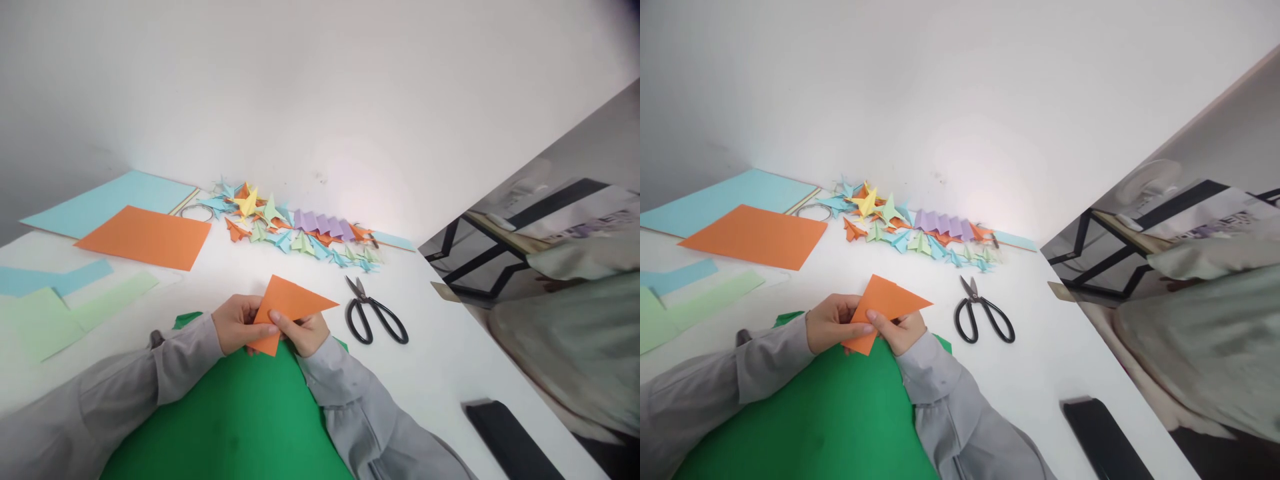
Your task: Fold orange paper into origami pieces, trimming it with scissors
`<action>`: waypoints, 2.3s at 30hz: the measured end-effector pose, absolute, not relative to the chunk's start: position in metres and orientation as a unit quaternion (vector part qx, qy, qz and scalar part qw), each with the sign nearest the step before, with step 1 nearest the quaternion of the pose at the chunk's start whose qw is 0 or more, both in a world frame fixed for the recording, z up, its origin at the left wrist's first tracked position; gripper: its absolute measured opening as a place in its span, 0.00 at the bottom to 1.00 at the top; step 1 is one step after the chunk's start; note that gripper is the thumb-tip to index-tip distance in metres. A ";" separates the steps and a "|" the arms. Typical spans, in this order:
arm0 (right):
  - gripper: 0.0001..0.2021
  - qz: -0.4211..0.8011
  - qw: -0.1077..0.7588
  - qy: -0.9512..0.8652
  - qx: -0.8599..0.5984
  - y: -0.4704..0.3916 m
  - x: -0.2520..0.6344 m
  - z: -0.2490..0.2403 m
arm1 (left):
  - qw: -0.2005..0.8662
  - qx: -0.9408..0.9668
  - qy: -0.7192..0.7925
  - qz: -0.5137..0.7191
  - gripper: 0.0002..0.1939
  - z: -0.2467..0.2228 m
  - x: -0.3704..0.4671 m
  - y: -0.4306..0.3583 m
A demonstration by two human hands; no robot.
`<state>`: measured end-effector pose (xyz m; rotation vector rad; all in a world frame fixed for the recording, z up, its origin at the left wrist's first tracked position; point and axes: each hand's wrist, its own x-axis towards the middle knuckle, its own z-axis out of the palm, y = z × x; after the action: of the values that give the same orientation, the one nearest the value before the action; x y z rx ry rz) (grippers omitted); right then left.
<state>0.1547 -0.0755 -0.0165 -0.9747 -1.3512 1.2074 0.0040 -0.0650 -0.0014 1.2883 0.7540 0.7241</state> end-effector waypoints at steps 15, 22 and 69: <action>0.20 0.483 0.511 -0.563 -0.434 -0.077 0.155 -0.017 | 0.656 0.587 0.368 0.299 0.16 0.004 0.002 -0.066; 0.18 0.471 0.493 -0.599 -0.421 -0.078 0.156 -0.020 | 0.655 0.588 0.374 0.294 0.16 0.001 0.001 -0.066; 0.26 0.602 0.574 -0.343 -0.436 -0.059 0.162 -0.011 | 0.742 0.366 0.391 0.404 0.07 0.011 0.000 -0.054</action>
<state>0.1617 -0.0589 -0.0113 -1.0207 -0.8035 1.4113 -0.0003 -0.0541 0.0107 0.8012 0.8573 0.8846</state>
